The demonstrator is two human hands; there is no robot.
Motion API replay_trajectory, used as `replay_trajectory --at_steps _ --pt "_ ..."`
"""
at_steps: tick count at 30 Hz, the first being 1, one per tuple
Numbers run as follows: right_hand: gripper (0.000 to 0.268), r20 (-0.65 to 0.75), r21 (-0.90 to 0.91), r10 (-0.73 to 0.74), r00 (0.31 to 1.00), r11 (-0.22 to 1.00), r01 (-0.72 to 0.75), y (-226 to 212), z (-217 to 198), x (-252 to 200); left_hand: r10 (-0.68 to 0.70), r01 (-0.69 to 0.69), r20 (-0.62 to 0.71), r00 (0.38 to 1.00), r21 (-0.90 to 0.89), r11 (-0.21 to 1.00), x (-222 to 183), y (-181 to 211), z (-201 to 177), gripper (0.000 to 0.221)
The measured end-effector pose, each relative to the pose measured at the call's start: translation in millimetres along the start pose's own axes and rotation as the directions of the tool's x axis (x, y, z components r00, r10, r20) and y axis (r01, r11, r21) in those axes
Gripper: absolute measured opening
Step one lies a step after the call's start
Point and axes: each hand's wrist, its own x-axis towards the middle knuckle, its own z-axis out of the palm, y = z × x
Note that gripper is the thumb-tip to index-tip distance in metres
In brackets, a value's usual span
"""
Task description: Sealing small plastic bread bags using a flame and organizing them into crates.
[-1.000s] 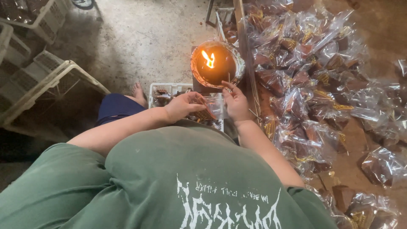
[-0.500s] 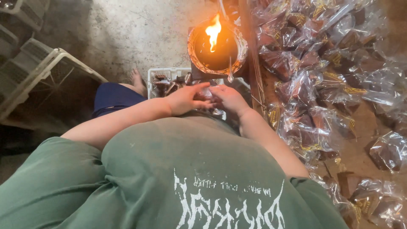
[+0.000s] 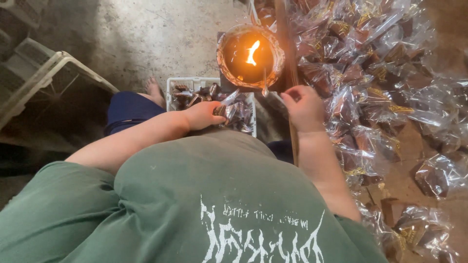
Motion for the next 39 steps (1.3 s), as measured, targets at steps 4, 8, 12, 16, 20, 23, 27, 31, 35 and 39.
replay_trajectory --at_steps 4,8,12,16,20,23,27,31,35,39 --pt "0.029 0.009 -0.354 0.009 1.000 0.935 -0.005 22 -25 -27 -0.028 0.029 0.029 0.999 -0.037 0.999 -10 0 -8 0.049" --pt "0.026 0.049 -0.445 0.062 0.997 0.895 -0.034 27 -16 -49 -0.053 0.056 0.034 0.998 -0.086 0.995 -14 -4 -2 0.051" --pt "0.018 -0.050 -0.434 0.000 0.999 0.901 -0.022 38 -7 -47 -0.034 0.035 0.009 0.999 -0.103 0.994 -15 -2 -1 0.054" --pt "0.021 -0.137 -0.255 0.082 0.987 0.960 -0.115 49 0 -46 -0.029 0.030 0.007 1.000 -0.123 0.992 -27 6 -4 0.047" --pt "0.026 -0.217 -0.194 0.265 0.939 0.931 -0.308 21 -9 -54 -0.024 0.024 0.001 1.000 -0.130 0.991 -30 6 -5 0.045" --pt "0.033 -0.255 -0.227 0.282 0.925 0.912 -0.341 34 -6 -57 -0.022 0.021 -0.006 1.000 -0.128 0.992 -28 3 -5 0.044" --pt "0.037 -0.269 -0.207 0.287 0.919 0.915 -0.347 44 -5 -59 -0.033 0.031 -0.012 0.999 -0.135 0.990 -28 1 -6 0.044" --pt "0.038 -0.172 -0.178 0.400 0.900 0.886 -0.428 11 -20 -59 -0.018 0.015 -0.017 1.000 -0.156 0.988 -29 1 -6 0.041" --pt "0.035 -0.083 -0.102 0.495 0.865 0.859 -0.501 -6 -27 -62 -0.015 0.011 -0.025 1.000 -0.150 0.989 -27 -2 -2 0.046" --pt "0.024 -0.089 0.025 0.493 0.866 0.870 -0.492 7 -17 -54 -0.018 0.017 -0.009 1.000 -0.149 0.989 -30 3 -6 0.048"
